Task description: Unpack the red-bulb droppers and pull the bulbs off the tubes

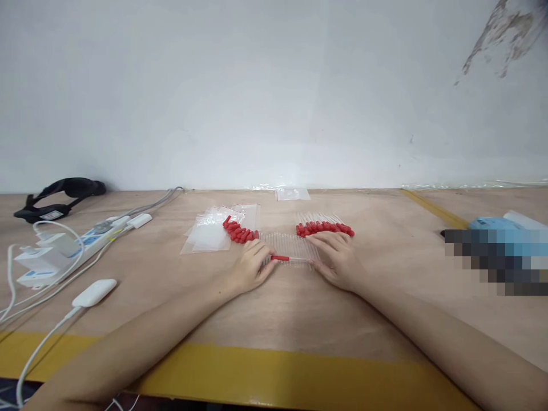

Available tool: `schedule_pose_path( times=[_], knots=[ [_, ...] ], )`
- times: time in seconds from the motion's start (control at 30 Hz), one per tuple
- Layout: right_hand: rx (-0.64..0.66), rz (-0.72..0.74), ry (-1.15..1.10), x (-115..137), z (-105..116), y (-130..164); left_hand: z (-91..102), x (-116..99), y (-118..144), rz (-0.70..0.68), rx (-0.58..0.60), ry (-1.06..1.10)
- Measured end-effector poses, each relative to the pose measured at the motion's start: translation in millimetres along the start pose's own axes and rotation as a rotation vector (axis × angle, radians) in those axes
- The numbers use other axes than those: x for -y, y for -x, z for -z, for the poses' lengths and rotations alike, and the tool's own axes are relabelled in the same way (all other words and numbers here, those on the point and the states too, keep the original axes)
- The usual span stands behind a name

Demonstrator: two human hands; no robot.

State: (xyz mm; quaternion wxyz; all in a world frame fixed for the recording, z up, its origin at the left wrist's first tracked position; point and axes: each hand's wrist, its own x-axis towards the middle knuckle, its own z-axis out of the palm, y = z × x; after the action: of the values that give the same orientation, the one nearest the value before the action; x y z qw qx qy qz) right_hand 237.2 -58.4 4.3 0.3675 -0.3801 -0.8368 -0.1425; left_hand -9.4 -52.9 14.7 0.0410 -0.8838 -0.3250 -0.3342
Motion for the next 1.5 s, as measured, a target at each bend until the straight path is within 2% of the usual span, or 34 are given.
schedule_pose_path(
  times=[0.17, 0.33, 0.63, 1.03, 1.37, 1.43, 1.5],
  knots=[
    [0.074, 0.049, -0.010, 11.4, -5.7, -0.2, -5.8, -0.9, 5.1, -0.068, -0.053, -0.010],
    [0.096, 0.033, -0.015, 15.5, -12.4, -0.2, -7.0, -4.2, 0.3, -0.080, -0.049, -0.007],
    [0.098, 0.056, -0.090, 28.7, -15.3, -4.5, -11.8, -6.7, -4.3, -0.156, 0.020, -0.089],
    [0.005, 0.166, -0.041, 23.5, -9.8, -3.8, -5.4, -10.7, -6.3, -0.150, 0.171, -0.116],
    [-0.044, 0.312, 0.083, 17.2, 1.8, 3.7, -4.7, -8.7, -3.2, -0.161, 0.175, -0.080],
    [-0.060, 0.280, 0.093, 7.5, 7.4, 6.1, -2.9, -2.9, -0.1, -0.119, 0.130, -0.086],
    [-0.112, 0.143, 0.110, -5.7, 13.4, 7.1, -1.3, 4.5, 3.0, -0.060, 0.061, -0.092]
  ],
)
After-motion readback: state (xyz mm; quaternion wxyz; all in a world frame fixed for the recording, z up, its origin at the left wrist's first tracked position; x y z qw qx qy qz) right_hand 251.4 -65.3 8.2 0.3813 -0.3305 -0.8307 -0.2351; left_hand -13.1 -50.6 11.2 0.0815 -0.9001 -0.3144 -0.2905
